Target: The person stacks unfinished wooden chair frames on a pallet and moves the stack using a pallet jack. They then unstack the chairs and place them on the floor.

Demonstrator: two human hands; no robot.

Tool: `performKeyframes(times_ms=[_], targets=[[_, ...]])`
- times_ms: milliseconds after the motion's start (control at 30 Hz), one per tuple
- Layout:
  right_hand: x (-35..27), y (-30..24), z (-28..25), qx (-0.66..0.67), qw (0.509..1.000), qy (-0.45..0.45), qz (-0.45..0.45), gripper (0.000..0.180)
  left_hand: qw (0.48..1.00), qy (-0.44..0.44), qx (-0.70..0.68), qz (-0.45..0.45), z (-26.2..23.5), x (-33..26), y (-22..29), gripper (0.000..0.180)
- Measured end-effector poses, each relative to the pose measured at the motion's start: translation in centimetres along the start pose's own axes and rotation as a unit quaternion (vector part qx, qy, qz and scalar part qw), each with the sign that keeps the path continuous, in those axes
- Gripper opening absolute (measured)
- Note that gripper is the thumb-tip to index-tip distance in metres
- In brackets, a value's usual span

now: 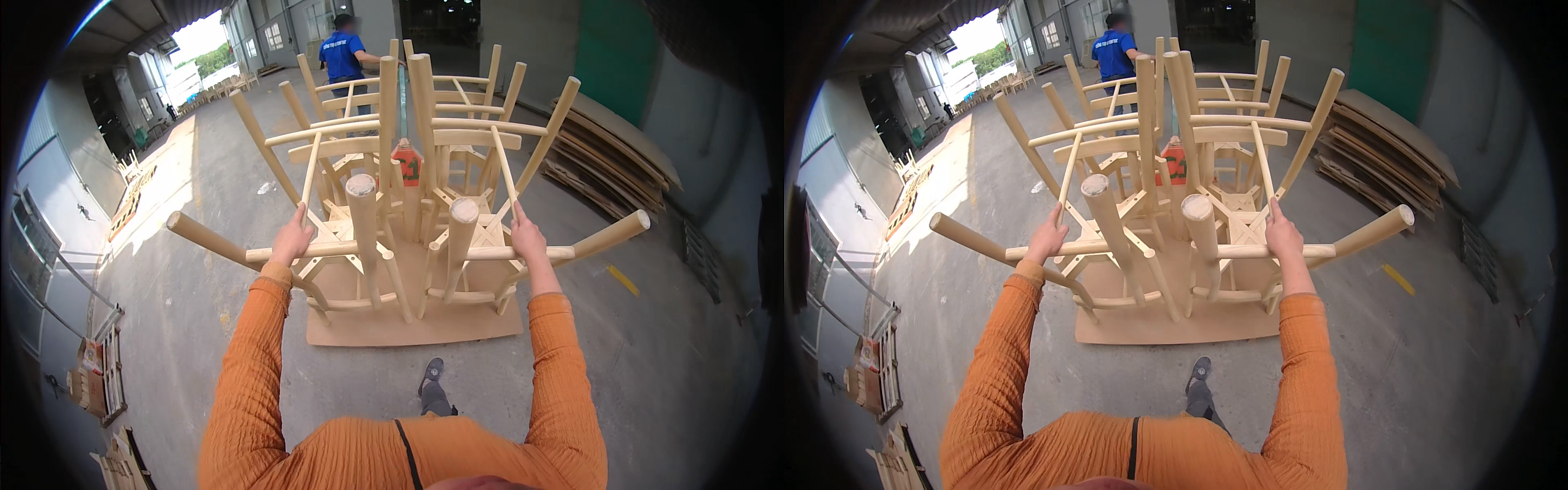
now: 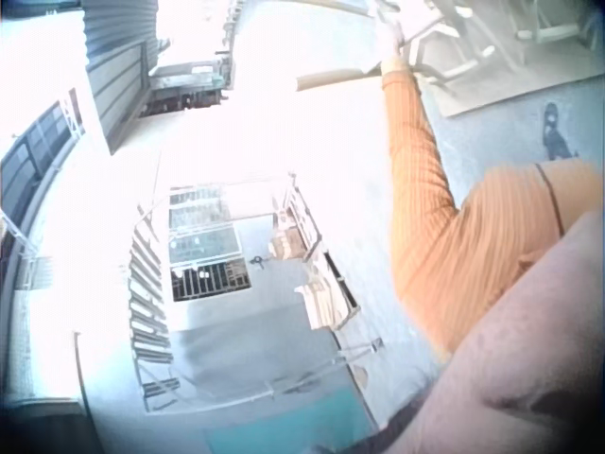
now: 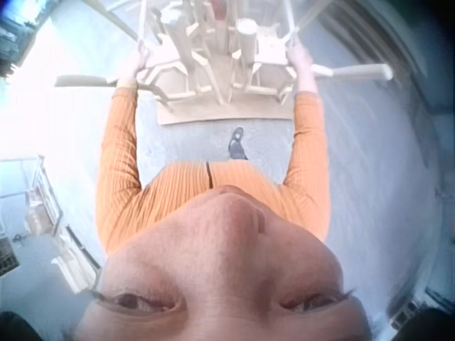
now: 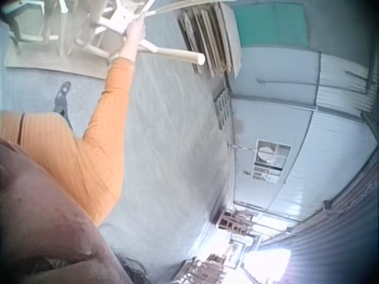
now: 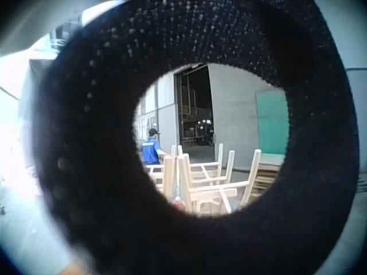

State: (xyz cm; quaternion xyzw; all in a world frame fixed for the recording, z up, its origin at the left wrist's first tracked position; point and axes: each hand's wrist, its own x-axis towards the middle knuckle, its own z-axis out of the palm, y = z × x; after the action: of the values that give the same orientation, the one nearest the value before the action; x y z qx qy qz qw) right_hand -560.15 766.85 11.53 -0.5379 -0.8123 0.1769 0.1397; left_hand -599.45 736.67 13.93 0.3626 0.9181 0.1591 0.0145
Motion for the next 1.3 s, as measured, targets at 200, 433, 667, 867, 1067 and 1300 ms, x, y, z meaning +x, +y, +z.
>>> performKeyframes(times_ms=[200, 433, 667, 867, 1067, 1300], targets=[[8.3, -3.9, 1.8, -0.011, 1.0, -0.007, 0.016, 0.051, 0.999, 0.001, -0.036, 0.015, 1.8, 9.7, -0.4, 0.069], [23.2, -7.3, 6.0, -0.02, 1.0, -0.009, 0.012, 0.053, 0.999, 0.003, -0.04, 0.006, 3.3, 24.9, 0.9, 0.067], [45.8, -8.1, 4.0, 0.002, 1.0, 0.024, -0.003, 0.051, 1.0, 0.017, -0.009, 0.015, 7.1, 46.2, 10.8, 0.07], [55.0, -16.4, 8.5, 0.006, 0.999, -0.02, 0.032, 0.052, 1.0, 0.002, -0.013, 0.028, 7.1, 57.5, 6.8, 0.072], [64.3, -19.0, 10.7, -0.033, 0.999, -0.005, 0.025, 0.053, 0.998, 0.004, -0.055, 0.033, 8.2, 68.9, 6.8, 0.071], [76.1, -22.6, 14.7, 0.007, 1.0, -0.012, 0.003, 0.055, 0.996, 0.02, -0.077, 0.042, 12.1, 82.5, 5.8, 0.069]])
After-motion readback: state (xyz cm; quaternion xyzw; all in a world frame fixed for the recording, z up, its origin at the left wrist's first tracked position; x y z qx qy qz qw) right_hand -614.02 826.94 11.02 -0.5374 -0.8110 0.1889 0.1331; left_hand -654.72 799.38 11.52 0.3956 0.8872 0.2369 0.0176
